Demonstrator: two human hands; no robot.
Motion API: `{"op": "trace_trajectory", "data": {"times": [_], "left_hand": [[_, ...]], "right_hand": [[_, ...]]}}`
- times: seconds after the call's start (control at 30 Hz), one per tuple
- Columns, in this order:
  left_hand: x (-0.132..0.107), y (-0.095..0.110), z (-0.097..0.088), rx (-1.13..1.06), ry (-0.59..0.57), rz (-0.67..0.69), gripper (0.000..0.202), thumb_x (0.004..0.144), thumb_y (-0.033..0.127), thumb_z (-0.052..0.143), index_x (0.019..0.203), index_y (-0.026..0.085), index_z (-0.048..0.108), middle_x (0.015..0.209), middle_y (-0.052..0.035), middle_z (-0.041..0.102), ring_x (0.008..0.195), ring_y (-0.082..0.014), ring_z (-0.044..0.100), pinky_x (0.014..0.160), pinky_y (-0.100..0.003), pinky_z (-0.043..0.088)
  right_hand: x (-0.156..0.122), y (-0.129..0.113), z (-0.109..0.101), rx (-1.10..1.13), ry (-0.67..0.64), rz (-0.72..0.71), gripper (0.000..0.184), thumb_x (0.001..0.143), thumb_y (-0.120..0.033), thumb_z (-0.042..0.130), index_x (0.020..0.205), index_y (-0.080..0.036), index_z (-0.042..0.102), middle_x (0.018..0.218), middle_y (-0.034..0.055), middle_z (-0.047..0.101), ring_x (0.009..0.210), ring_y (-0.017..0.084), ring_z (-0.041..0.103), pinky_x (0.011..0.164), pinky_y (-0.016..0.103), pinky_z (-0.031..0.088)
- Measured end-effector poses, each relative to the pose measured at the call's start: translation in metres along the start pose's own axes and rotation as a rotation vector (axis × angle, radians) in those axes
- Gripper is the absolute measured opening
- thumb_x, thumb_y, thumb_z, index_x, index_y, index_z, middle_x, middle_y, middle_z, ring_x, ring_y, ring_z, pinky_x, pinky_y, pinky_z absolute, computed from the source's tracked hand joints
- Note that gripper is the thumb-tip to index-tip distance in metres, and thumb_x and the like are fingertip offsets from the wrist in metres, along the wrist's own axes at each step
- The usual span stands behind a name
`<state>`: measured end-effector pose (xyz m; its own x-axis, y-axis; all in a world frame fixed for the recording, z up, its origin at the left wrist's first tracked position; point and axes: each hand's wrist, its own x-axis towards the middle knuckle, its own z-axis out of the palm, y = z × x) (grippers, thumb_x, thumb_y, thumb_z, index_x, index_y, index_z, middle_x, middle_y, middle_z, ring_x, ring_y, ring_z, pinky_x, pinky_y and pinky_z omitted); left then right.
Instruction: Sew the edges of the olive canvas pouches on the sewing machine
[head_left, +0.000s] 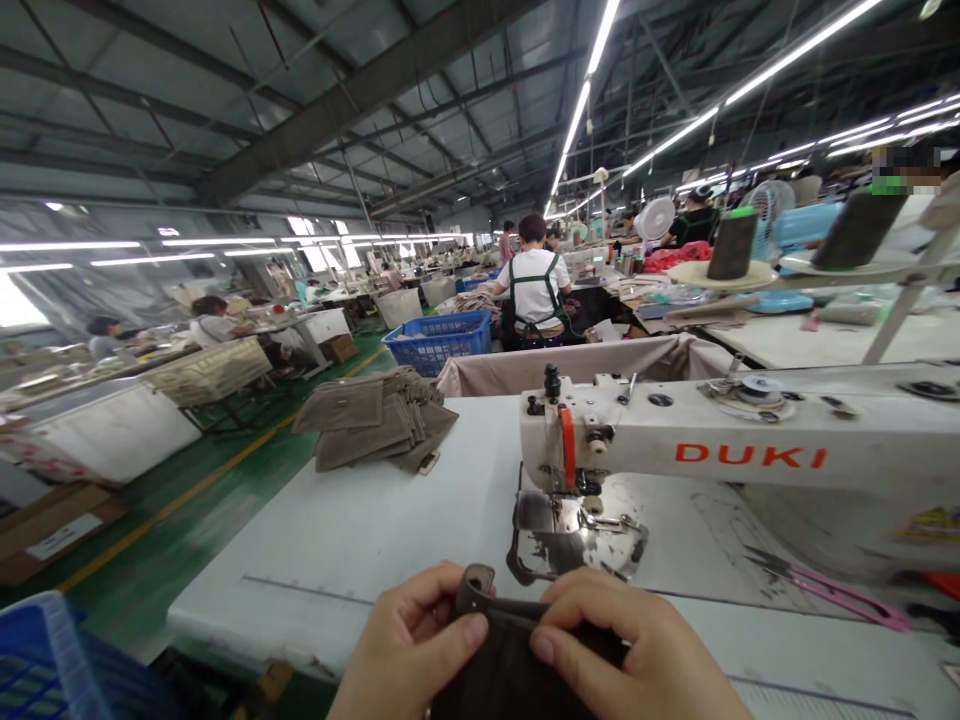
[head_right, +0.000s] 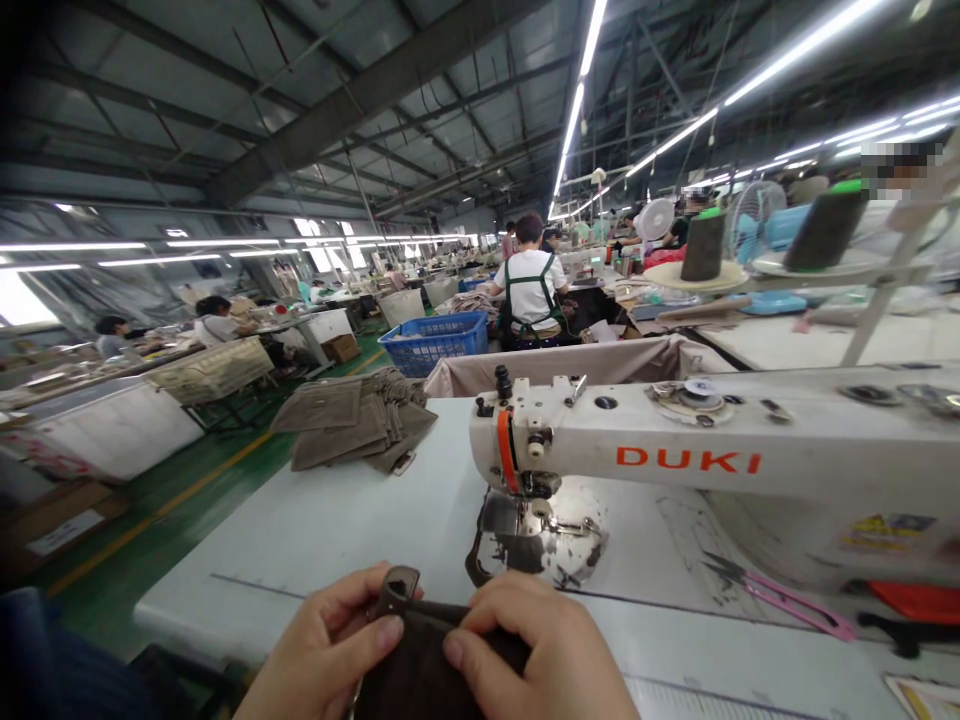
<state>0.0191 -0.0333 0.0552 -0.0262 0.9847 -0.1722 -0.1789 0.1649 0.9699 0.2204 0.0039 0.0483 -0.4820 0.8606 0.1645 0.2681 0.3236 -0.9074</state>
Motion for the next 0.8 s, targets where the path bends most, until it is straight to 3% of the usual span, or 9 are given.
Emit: {"op": "trace_trajectory", "data": {"times": [0.13,0.47,0.7,0.8], "left_hand": [[-0.001,-0.004,0.001,-0.073,0.022,-0.056,0.031,0.063,0.032,0.085,0.085,0.014,0.071,0.075,-0.0041,0.067,0.071,-0.0160,0.061,0.067,-0.023,0.048],[0.000,-0.007,0.000,-0.073,0.002,-0.073,0.030,0.065,0.035,0.083,0.080,0.013,0.070,0.072,-0.0032,0.064,0.066,-0.0141,0.058,0.062,-0.022,0.046],[0.001,-0.006,0.000,-0.047,-0.004,-0.073,0.028,0.067,0.035,0.082,0.080,0.015,0.068,0.074,-0.0031,0.063,0.068,-0.0161,0.058,0.065,-0.026,0.047],[0.000,0.004,-0.004,0.012,-0.100,-0.115,0.028,0.070,0.037,0.079,0.084,0.015,0.067,0.077,-0.0033,0.064,0.070,-0.0156,0.057,0.065,-0.025,0.045]], "right_hand": [[-0.003,-0.006,0.002,-0.018,0.103,0.100,0.013,0.077,-0.031,0.060,0.068,-0.023,0.061,0.076,-0.0019,0.068,0.074,0.017,0.062,0.069,0.026,0.044],[-0.004,-0.011,0.003,-0.046,0.146,0.157,0.014,0.074,-0.033,0.062,0.065,-0.023,0.055,0.074,-0.0030,0.067,0.070,0.016,0.061,0.065,0.026,0.042],[-0.002,-0.004,0.001,-0.078,0.094,0.153,0.013,0.075,-0.028,0.064,0.068,-0.022,0.055,0.076,-0.0032,0.067,0.072,0.016,0.062,0.066,0.025,0.043],[-0.004,0.002,-0.002,-0.078,-0.037,0.043,0.004,0.077,-0.021,0.064,0.080,-0.023,0.061,0.077,-0.0033,0.066,0.070,0.014,0.060,0.063,0.022,0.044]]}}
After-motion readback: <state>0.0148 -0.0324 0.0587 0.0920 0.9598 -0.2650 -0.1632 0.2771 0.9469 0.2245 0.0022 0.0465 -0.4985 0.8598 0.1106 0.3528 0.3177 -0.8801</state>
